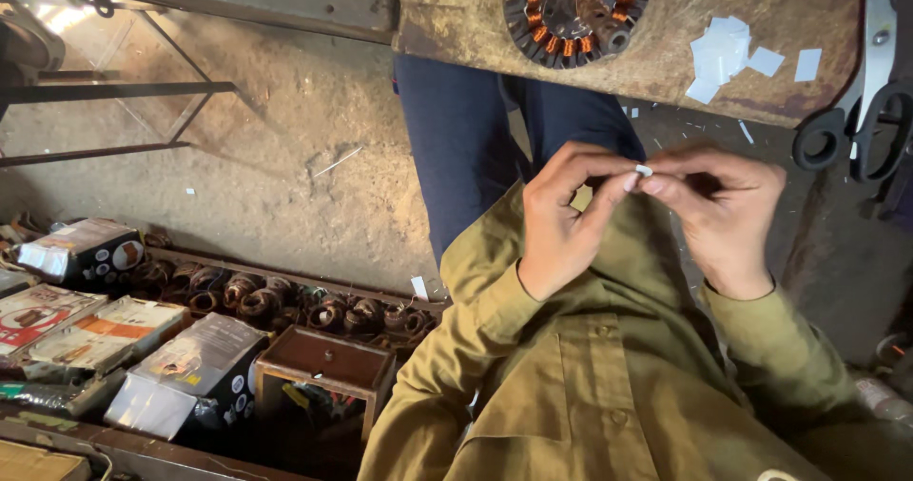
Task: The person inserts small white paper shims into the slots of a motor armature, using shears to trim excess material. The person repeatedly picks up the armature, places shims, and trims them, working on a cluttered workbench with other motor parts nearby.
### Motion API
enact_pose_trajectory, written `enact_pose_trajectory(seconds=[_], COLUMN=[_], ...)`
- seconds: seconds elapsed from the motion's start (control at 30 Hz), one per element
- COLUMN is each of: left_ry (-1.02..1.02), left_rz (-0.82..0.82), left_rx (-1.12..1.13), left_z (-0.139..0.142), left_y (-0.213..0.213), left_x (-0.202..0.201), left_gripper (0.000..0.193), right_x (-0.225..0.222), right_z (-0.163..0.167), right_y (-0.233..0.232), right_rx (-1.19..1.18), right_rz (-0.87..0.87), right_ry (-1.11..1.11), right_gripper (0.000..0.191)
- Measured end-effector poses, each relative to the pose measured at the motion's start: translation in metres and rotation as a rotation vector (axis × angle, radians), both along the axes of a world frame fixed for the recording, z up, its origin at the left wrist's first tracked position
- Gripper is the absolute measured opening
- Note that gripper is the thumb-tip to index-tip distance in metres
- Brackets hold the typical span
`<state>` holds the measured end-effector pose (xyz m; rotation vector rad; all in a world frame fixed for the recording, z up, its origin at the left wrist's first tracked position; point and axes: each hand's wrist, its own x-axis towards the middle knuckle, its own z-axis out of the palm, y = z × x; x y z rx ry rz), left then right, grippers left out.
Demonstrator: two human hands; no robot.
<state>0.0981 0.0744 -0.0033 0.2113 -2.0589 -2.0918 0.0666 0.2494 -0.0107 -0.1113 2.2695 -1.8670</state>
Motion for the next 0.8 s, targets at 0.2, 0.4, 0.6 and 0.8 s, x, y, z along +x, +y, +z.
enact_pose_trajectory(seconds=[0.2, 0.4, 0.6, 0.8], left_ry=[0.017, 0.052, 0.078, 0.068], left_rz=[-0.124, 0.001, 0.006, 0.007], left_rx=[0.011, -0.048, -0.002, 0.083], left_z=[-0.002, -0.005, -0.014, -0.015], left_y=[-0.008, -0.01, -0.011, -0.008], left_x=[0.0, -0.001, 0.0, -0.002], left_gripper=[0.017, 0.019, 0.018, 0.017], right_x=[0.004, 0.005, 0.013, 0.015], right_z=[-0.007, 0.01, 0.018, 0.015], right_y=[-0.007, -0.011, -0.021, -0.028], right_rx=[-0.278, 0.127, 0.151, 0.123], right_rz=[-0.101, -0.014, -0.002, -0.037], right_ry=[-0.037, 0.114, 0.294, 0.299], right_gripper=[0.01, 0.009, 0.008, 0.011])
